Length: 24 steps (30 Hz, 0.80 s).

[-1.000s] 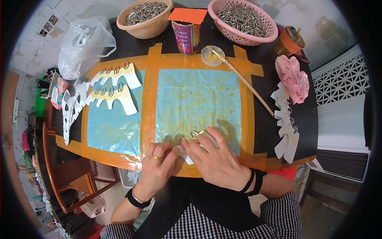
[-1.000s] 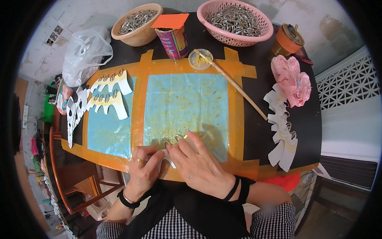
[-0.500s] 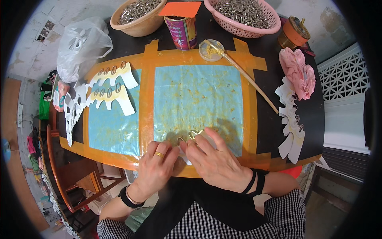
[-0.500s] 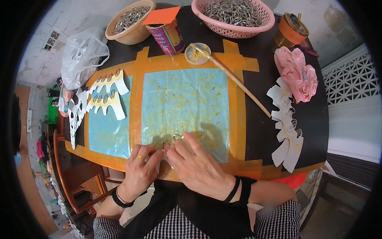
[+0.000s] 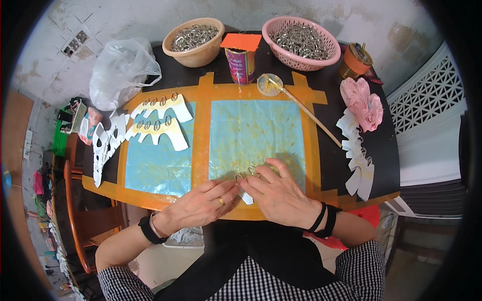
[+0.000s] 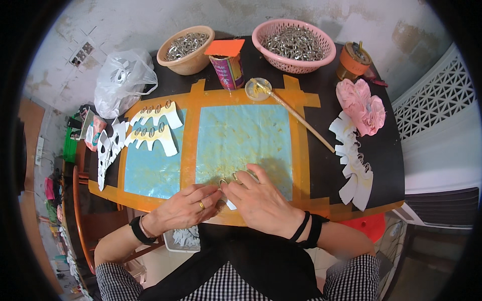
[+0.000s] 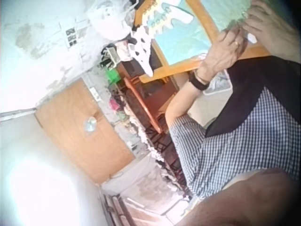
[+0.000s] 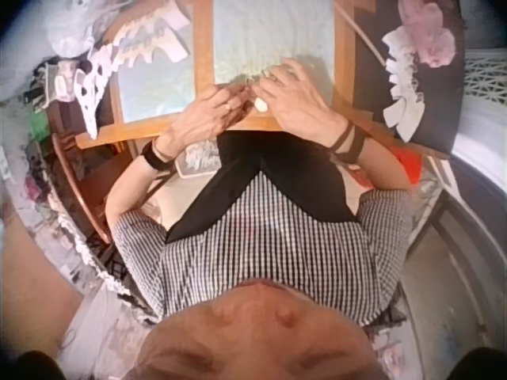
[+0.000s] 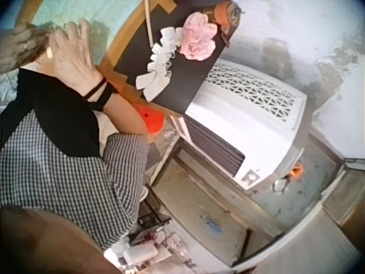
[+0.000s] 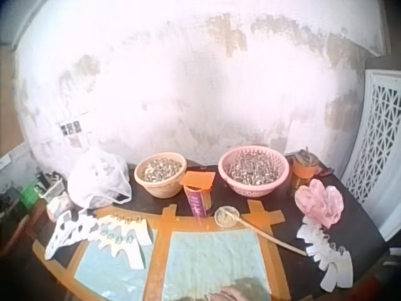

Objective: Apply adhesive and metal buckles/eyelets to white shoe upper components.

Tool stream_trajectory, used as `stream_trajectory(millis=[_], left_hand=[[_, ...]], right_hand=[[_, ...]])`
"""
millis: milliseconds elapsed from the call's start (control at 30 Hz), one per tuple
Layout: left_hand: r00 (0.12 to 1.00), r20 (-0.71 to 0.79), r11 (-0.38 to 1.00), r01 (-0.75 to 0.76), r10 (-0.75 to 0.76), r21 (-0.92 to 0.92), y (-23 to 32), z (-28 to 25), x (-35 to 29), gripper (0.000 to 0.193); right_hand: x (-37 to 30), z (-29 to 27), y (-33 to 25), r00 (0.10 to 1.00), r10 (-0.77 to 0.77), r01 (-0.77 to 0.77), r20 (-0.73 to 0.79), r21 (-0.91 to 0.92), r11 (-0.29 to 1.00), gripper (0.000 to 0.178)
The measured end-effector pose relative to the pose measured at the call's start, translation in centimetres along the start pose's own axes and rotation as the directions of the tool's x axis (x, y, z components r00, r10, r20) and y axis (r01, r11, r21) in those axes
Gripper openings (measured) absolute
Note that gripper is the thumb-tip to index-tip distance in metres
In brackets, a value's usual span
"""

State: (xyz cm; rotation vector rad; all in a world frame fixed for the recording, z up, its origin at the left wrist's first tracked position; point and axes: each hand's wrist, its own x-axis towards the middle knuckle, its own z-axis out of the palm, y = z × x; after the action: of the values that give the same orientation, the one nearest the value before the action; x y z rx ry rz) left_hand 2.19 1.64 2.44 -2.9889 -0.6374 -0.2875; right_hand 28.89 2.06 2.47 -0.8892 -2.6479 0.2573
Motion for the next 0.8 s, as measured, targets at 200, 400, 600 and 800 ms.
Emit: stream_trajectory(millis=[200, 400, 600, 800], left_hand=[[0.999, -0.04, 0.999, 0.029, -0.03, -0.034, 0.4, 0.4, -0.2, 0.033], [0.925, -0.146, 0.928, 0.321, -0.35, -0.191, 2.3, 0.4, 0.5, 0.035], [0.82, -0.191, 0.837, 0.497, -0.54, -0.23, 3.4, 0.7, 2.0, 0.032], [0.738, -0.281, 0.789, 0.562, -0.613, -0.247, 4.3, 1.4, 2.2, 0.033]], right_hand=[[0.4, 0.1, 1.2, 0.996, -0.06, 0.062, -0.071, 0.027, 0.998, 0.026], [1.2, 0.5, 2.3, 0.99, -0.105, 0.112, -0.09, 0.077, 0.991, 0.023], [1.9, 0.5, 2.7, 0.978, -0.171, 0.178, -0.117, 0.046, 0.983, 0.02], [2.2, 0.9, 2.9, 0.968, -0.204, 0.208, -0.144, 0.018, 0.978, 0.016]])
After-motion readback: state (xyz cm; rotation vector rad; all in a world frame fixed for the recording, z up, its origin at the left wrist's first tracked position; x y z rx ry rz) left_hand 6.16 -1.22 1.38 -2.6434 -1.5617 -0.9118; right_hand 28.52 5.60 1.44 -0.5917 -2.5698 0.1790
